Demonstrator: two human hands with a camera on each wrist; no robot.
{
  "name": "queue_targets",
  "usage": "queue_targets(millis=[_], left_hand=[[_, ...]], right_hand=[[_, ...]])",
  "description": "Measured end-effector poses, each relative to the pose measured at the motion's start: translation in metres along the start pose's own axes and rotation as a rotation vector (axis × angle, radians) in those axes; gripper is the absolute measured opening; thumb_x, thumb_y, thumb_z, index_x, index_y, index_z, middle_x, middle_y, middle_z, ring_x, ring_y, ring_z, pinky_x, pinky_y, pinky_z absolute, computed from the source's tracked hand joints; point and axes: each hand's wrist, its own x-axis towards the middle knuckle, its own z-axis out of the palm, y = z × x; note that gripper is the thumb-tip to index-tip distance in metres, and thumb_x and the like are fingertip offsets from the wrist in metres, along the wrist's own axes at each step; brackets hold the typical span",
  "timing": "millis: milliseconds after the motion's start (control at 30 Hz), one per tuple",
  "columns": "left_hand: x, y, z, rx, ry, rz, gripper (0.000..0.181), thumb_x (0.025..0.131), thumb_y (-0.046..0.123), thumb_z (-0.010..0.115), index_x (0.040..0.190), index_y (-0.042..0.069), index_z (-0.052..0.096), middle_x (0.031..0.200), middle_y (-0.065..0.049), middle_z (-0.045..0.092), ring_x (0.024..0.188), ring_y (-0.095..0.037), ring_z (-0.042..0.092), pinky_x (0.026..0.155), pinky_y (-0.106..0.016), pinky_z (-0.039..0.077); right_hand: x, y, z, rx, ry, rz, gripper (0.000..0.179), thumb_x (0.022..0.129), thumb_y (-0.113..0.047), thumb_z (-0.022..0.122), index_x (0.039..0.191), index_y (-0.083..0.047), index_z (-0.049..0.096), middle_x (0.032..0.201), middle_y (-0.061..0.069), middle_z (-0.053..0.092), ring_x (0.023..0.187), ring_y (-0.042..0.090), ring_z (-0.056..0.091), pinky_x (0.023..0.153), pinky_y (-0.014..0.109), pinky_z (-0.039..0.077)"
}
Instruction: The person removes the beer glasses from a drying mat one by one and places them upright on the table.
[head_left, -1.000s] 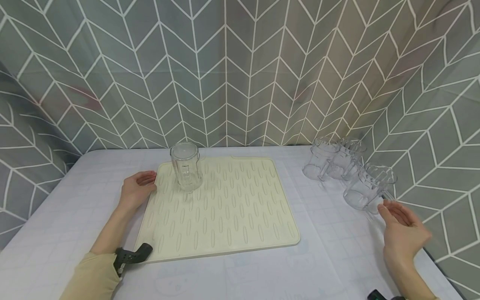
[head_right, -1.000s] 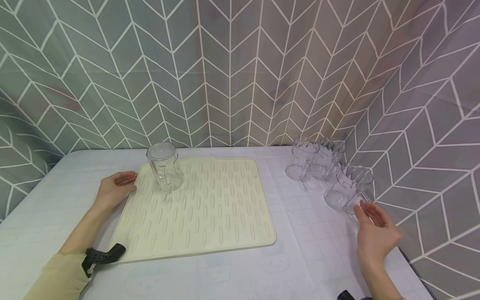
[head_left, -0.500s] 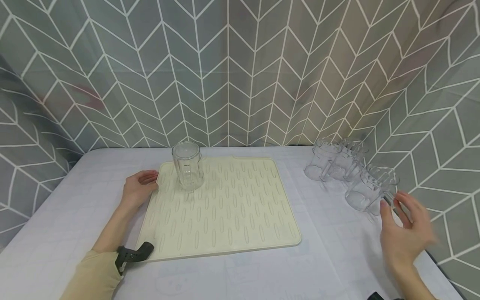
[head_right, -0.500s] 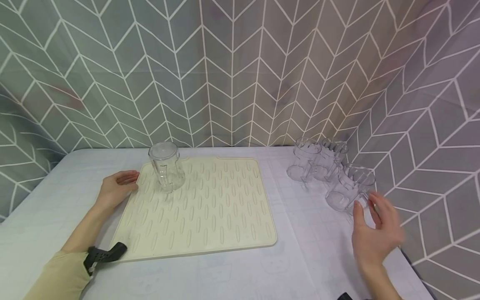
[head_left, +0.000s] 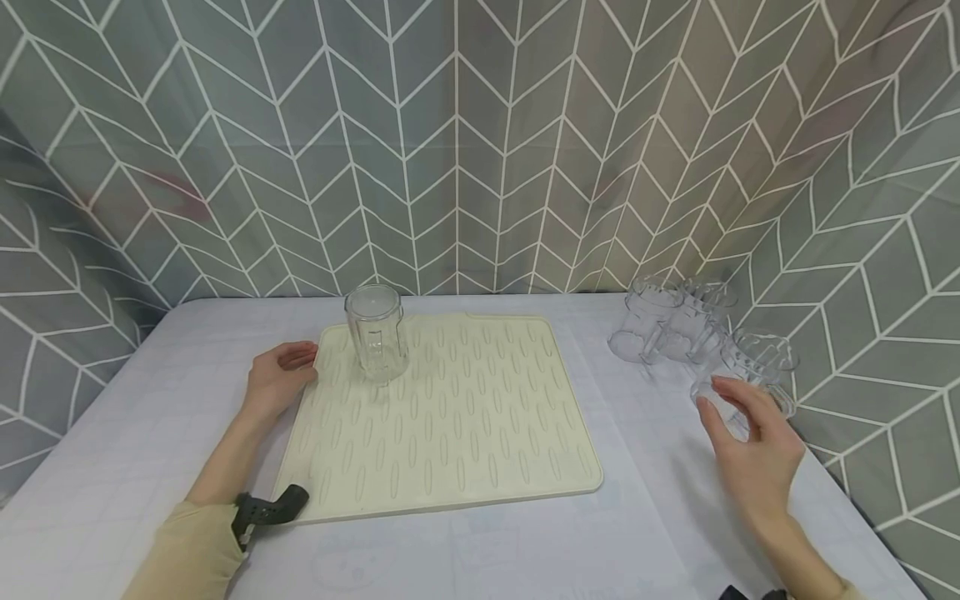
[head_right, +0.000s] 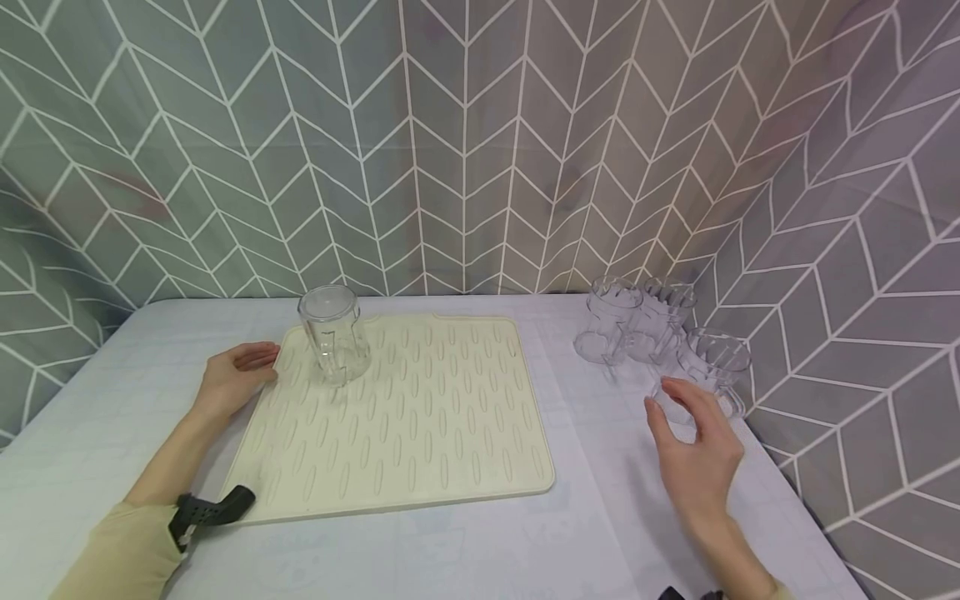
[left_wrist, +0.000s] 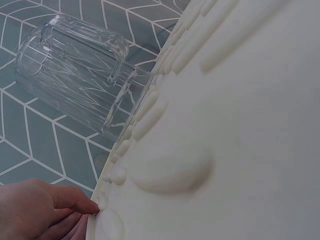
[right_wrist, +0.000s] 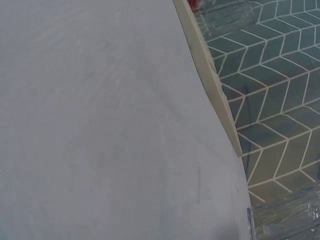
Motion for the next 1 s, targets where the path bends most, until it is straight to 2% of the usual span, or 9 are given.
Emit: queue_targets(millis=[100, 267, 400, 567, 833, 1000], left_hand=[[0.0, 0.0, 0.0, -0.006, 0.0, -0.002, 0.054, 0.088, 0.002, 0.057, 0.141, -0.007, 0.048, 0.14, -0.026, 0.055, 0.129, -0.039, 0.055, 0.081, -0.003, 0.044], [0.0, 0.0, 0.001, -0.013, 0.006, -0.003, 0.055, 0.088, 0.001, 0.057, 0.141, -0.007, 0.048, 0.14, -0.027, 0.055, 0.129, -0.04, 0.055, 0.08, -0.003, 0.044], [0.0, 0.0, 0.001, -0.011, 0.013, -0.002, 0.054, 0.088, 0.001, 0.057, 0.141, -0.007, 0.048, 0.139, -0.027, 0.055, 0.129, -0.04, 0.055, 0.079, -0.002, 0.043], [0.0, 0.0, 0.001, -0.011, 0.012, 0.003, 0.054, 0.088, 0.001, 0.057, 0.141, -0.007, 0.048, 0.139, -0.027, 0.055, 0.129, -0.04, 0.055, 0.08, -0.002, 0.043], [-0.001, 0.0, 0.001, -0.007, 0.003, -0.008, 0.055, 0.089, 0.002, 0.057, 0.142, -0.007, 0.047, 0.14, -0.026, 0.054, 0.13, -0.039, 0.054, 0.083, -0.004, 0.045], [-0.001, 0.001, 0.001, -0.008, 0.003, -0.008, 0.055, 0.089, 0.003, 0.057, 0.142, -0.007, 0.047, 0.14, -0.026, 0.054, 0.13, -0.039, 0.054, 0.082, -0.004, 0.044]], right_hand=[[-0.001, -0.002, 0.008, -0.031, -0.034, -0.004, 0.035, 0.071, 0.025, 0.07, 0.104, 0.014, 0.07, 0.1, 0.015, 0.071, 0.096, 0.001, 0.065, 0.09, 0.011, 0.05], [-0.005, 0.006, 0.018, -0.07, -0.103, 0.021, 0.039, 0.071, 0.021, 0.074, 0.108, 0.008, 0.072, 0.102, 0.012, 0.07, 0.099, 0.0, 0.064, 0.092, 0.01, 0.049], [-0.006, 0.006, 0.026, -0.058, -0.151, 0.017, 0.039, 0.073, 0.018, 0.076, 0.109, 0.006, 0.072, 0.102, 0.011, 0.071, 0.101, 0.001, 0.064, 0.094, 0.012, 0.049], [-0.008, 0.004, 0.035, -0.007, -0.158, -0.016, 0.039, 0.071, 0.019, 0.076, 0.108, 0.006, 0.072, 0.101, 0.013, 0.071, 0.1, 0.003, 0.064, 0.095, 0.014, 0.05], [-0.01, -0.001, 0.049, -0.028, -0.212, 0.042, 0.039, 0.073, 0.013, 0.08, 0.109, 0.001, 0.072, 0.102, 0.008, 0.07, 0.1, 0.001, 0.063, 0.097, 0.015, 0.049], [-0.012, -0.013, 0.063, -0.001, -0.232, 0.031, 0.038, 0.072, 0.014, 0.079, 0.108, 0.003, 0.071, 0.101, 0.017, 0.069, 0.099, 0.0, 0.063, 0.096, 0.013, 0.048]])
